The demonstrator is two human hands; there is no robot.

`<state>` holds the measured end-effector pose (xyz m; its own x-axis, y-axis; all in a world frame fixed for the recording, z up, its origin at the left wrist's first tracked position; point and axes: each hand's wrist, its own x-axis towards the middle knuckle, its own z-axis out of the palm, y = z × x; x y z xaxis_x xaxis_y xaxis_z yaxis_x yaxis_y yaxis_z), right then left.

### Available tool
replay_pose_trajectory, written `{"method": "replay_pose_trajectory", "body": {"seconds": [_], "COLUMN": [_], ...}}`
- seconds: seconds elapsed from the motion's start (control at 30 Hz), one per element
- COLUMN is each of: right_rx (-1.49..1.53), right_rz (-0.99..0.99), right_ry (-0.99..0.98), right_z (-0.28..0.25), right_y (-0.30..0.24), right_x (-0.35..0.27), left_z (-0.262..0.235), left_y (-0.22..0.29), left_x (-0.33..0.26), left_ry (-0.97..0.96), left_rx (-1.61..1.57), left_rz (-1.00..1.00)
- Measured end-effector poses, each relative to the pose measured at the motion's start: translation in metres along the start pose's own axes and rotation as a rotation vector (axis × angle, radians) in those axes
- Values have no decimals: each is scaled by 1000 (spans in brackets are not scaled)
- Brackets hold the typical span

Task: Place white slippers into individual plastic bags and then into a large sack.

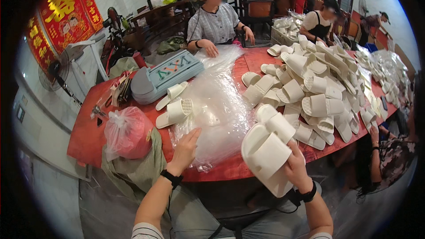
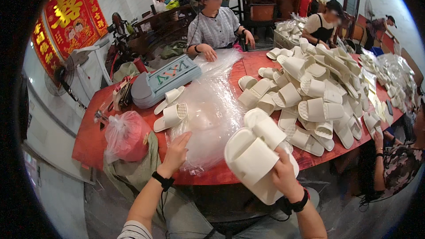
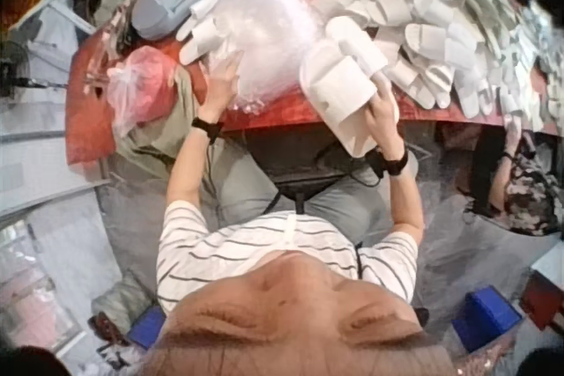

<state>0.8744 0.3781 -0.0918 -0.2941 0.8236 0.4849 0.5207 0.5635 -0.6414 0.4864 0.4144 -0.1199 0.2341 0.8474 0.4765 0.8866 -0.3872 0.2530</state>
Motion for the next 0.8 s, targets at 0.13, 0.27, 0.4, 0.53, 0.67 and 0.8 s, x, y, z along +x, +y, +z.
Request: {"method": "replay_pose_trajectory", "body": {"seconds": [0.13, 0.27, 0.4, 0.53, 0.67, 0.8], "right_rx": [54, 96, -4, -39, -61, -40], "right_rz": [-85, -37, -76, -81, -120, -103], "right_ry": [-102, -260, -368, -431, -415, -379], "right_z": [29, 57, 76, 87, 83, 73], "right_y": [-22, -19, -3, -13, -27, -34], "right_x": [-11, -26, -46, -48, -41, -40], "left_z": [45, 65, 68, 58, 48, 52], "left_y": [-36, -31, -36, -37, -36, -59], "left_x": [-28, -42, -45, -47, -48, -63], "left_ry": [-192, -507, -391, -232, -308, -331], "left_rx": [-209, -356, -530, 41, 34, -139], "left_rz": [88, 159, 38, 71, 5, -54]}}
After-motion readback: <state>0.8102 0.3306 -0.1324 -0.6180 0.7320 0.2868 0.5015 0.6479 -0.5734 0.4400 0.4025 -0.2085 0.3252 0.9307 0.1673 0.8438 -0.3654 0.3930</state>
